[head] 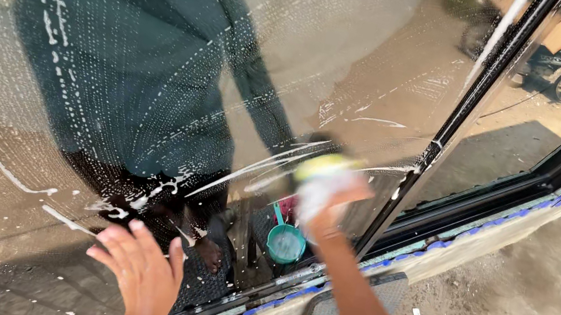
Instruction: The person soaps a sponge in a blue basin and scrubs the exterior of a glass window and its frame with the soapy sponge.
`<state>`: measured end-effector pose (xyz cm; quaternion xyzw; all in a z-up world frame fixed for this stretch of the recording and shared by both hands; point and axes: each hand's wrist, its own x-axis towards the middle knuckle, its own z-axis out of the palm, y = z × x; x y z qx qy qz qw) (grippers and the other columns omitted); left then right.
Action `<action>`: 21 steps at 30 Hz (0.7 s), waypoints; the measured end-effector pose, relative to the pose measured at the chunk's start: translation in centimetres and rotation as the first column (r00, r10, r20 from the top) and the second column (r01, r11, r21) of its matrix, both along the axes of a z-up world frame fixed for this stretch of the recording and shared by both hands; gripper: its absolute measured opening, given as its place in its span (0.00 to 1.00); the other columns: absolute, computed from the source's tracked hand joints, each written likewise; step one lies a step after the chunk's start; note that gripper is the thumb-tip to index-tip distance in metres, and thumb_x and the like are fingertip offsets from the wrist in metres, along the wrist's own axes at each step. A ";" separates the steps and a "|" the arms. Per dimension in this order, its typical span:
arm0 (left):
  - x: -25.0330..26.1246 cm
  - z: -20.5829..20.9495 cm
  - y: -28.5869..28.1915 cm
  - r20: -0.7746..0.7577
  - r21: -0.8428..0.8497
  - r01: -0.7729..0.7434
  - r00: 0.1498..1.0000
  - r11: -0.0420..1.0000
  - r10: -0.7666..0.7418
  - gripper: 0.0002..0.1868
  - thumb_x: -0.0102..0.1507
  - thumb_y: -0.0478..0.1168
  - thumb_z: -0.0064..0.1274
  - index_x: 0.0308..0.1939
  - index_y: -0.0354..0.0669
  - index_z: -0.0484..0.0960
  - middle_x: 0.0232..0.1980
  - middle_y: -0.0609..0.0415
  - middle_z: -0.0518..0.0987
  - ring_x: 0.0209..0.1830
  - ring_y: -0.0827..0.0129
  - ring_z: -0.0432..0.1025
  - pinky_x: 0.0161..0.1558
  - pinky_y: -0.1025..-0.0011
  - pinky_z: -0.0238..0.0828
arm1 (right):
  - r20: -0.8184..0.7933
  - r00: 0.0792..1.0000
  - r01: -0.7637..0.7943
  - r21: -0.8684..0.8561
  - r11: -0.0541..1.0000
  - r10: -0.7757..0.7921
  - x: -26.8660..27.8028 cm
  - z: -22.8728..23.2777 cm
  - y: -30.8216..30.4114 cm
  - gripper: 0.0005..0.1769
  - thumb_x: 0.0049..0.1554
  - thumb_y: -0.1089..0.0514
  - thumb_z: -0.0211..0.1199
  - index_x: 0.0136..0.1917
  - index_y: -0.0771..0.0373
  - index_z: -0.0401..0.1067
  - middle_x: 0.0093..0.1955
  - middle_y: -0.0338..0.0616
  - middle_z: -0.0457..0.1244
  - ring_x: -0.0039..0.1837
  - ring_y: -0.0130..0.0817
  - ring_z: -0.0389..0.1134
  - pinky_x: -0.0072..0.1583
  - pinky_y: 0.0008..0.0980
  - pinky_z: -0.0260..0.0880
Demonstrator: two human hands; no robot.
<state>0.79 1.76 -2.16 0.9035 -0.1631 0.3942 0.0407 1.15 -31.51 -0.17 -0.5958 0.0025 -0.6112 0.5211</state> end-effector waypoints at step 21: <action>-0.4 -1.9 7.7 -0.067 -0.152 -0.037 0.997 0.988 0.027 0.41 0.69 0.53 0.49 0.73 0.19 0.61 0.78 0.22 0.56 0.81 0.29 0.46 0.74 0.27 0.34 | -0.078 0.986 -0.154 -0.132 0.979 0.145 0.7 -3.8 18.8 0.20 0.69 0.38 0.46 0.63 0.52 0.54 0.55 0.37 0.54 0.53 0.27 0.60 0.58 0.31 0.68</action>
